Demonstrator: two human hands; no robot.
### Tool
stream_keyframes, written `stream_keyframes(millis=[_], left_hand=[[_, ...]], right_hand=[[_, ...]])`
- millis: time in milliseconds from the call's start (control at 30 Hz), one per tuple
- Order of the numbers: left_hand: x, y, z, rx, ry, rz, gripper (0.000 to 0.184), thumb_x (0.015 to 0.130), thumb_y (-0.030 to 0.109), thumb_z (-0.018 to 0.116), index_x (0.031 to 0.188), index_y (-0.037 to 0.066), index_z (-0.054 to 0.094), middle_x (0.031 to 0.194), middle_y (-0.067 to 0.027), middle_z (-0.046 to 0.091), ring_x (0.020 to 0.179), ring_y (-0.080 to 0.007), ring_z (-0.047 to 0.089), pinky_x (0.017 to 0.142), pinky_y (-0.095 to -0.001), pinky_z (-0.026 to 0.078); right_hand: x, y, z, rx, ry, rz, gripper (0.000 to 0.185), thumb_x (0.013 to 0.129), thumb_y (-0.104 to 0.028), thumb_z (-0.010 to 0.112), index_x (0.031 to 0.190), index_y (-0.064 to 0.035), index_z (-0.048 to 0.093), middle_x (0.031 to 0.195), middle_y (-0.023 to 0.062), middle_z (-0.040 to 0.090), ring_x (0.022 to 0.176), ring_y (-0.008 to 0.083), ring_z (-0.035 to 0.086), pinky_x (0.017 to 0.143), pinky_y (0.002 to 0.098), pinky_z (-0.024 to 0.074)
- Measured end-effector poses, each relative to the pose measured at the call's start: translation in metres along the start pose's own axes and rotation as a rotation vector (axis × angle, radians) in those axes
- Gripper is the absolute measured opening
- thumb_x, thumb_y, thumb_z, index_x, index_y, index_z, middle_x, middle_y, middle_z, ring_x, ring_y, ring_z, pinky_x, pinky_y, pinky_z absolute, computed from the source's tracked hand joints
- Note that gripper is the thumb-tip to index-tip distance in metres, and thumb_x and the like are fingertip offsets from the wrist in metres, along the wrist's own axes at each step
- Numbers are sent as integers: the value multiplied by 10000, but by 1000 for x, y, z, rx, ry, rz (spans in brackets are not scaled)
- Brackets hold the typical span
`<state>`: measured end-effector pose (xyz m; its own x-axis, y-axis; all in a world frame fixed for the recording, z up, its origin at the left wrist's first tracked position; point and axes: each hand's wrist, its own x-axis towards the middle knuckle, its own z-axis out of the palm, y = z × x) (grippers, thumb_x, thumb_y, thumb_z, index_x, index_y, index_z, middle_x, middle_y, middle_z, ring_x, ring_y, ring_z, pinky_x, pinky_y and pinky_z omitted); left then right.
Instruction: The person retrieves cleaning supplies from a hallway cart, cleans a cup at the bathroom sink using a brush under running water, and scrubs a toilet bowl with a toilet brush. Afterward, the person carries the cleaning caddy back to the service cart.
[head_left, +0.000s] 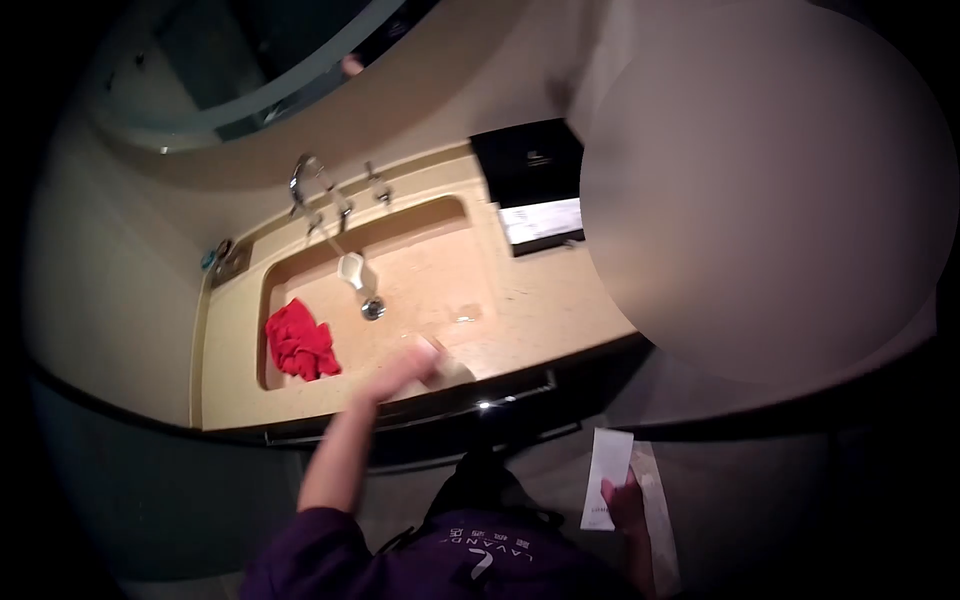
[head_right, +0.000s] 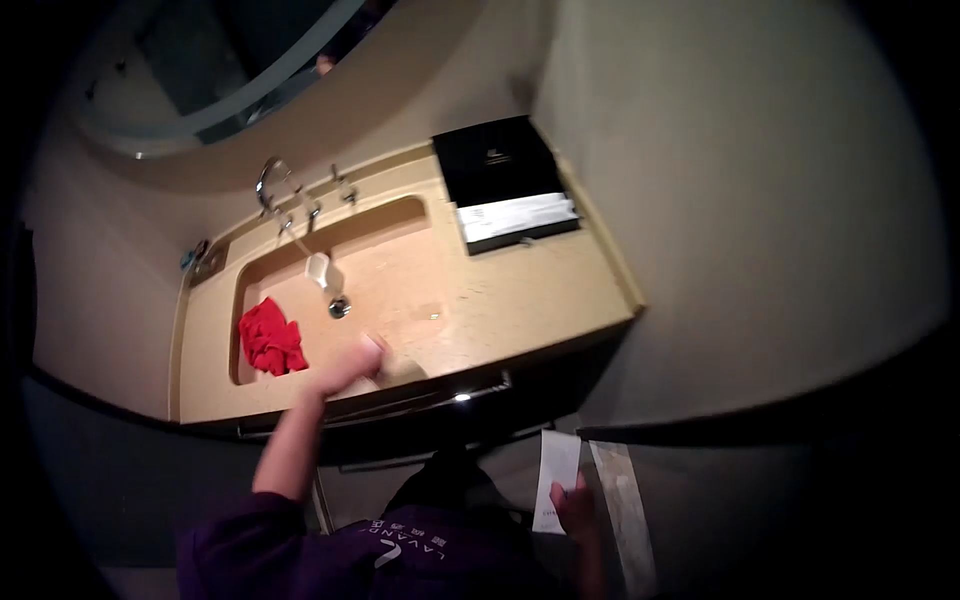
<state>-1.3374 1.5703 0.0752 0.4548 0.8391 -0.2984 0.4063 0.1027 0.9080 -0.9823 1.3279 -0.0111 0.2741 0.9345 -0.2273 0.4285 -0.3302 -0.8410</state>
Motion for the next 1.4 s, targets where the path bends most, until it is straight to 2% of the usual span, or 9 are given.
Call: stream_keyframes(millis=[100, 233, 367, 667, 833, 1067, 1133, 1267, 1400], left_hand=[[2, 24, 198, -57, -702, -17, 296, 881, 345, 507, 917, 53, 538, 815, -11, 525, 745, -99, 509, 678, -253, 451], [-12, 24, 398, -359, -865, -110, 320, 886, 392, 494, 939, 79, 537, 716, 45, 506, 646, -51, 452, 585, -190, 372], [-28, 68, 517, -215, -915, -141, 409, 882, 464, 455, 987, 74, 515, 706, 39, 483, 603, -58, 402, 573, -185, 347], [-36, 44, 722, -303, -1306, -64, 442, 872, 340, 496, 1197, 43, 449, 1023, -31, 534, 886, -110, 469, 736, -271, 387], [20, 118, 808, -373, -1534, -454, 363, 884, 320, 480, 1118, 44, 511, 977, -30, 557, 913, -114, 488, 785, -295, 394], [135, 223, 870, -407, -1277, -277, 358, 911, 270, 440, 1162, 14, 451, 1027, -81, 581, 906, -132, 546, 781, -295, 451], [183, 238, 869, -414, -1165, -270, 396, 917, 248, 426, 1215, -10, 391, 1099, -116, 550, 980, -158, 523, 841, -313, 431], [269, 251, 857, -378, -548, -182, 398, 907, 194, 449, 1224, -33, 367, 1155, -128, 498, 1047, -194, 476, 892, -336, 399], [375, 251, 841, -544, -258, -107, 329, 900, 170, 467, 1159, -27, 424, 1089, -111, 536, 985, -186, 518, 855, -317, 433]], right_hand=[[-79, 46, -60, 108, 97, 44, 345, 787, -123, 574, 1088, 23, 492, 936, 149, 607, 878, 257, 590, 762, 340, 449], [-154, 116, -119, 863, 467, 154, 310, 798, -117, 576, 1072, -13, 476, 937, 48, 550, 837, 160, 545, 752, 318, 449], [-196, 146, -158, 949, 650, 115, 313, 831, -114, 541, 1101, 13, 448, 1002, 91, 537, 886, 162, 531, 774, 297, 442], [-208, 215, -222, 351, 935, 314, 443, 784, -206, 588, 1136, 13, 433, 1056, 209, 519, 979, 286, 527, 817, 361, 421], [-186, 233, -341, -137, 874, 424, 441, 745, -200, 626, 1107, -4, 465, 955, 180, 548, 900, 277, 542, 758, 372, 436], [-113, 283, -473, 314, 1218, 326, 372, 786, -177, 583, 1117, -23, 508, 950, 165, 543, 869, 243, 549, 725, 339, 456], [-97, 259, -517, 675, 1013, 450, 394, 884, -232, 516, 1244, -86, 447, 1196, 89, 474, 1016, 188, 480, 834, 324, 411], [-67, 346, -546, 552, 901, 371, 248, 890, -219, 507, 1071, -57, 561, 822, 34, 543, 708, 119, 500, 652, 271, 449], [0, 405, -607, 237, 640, 267, 223, 886, -194, 511, 1032, -37, 570, 803, 58, 559, 711, 120, 511, 645, 263, 448]])
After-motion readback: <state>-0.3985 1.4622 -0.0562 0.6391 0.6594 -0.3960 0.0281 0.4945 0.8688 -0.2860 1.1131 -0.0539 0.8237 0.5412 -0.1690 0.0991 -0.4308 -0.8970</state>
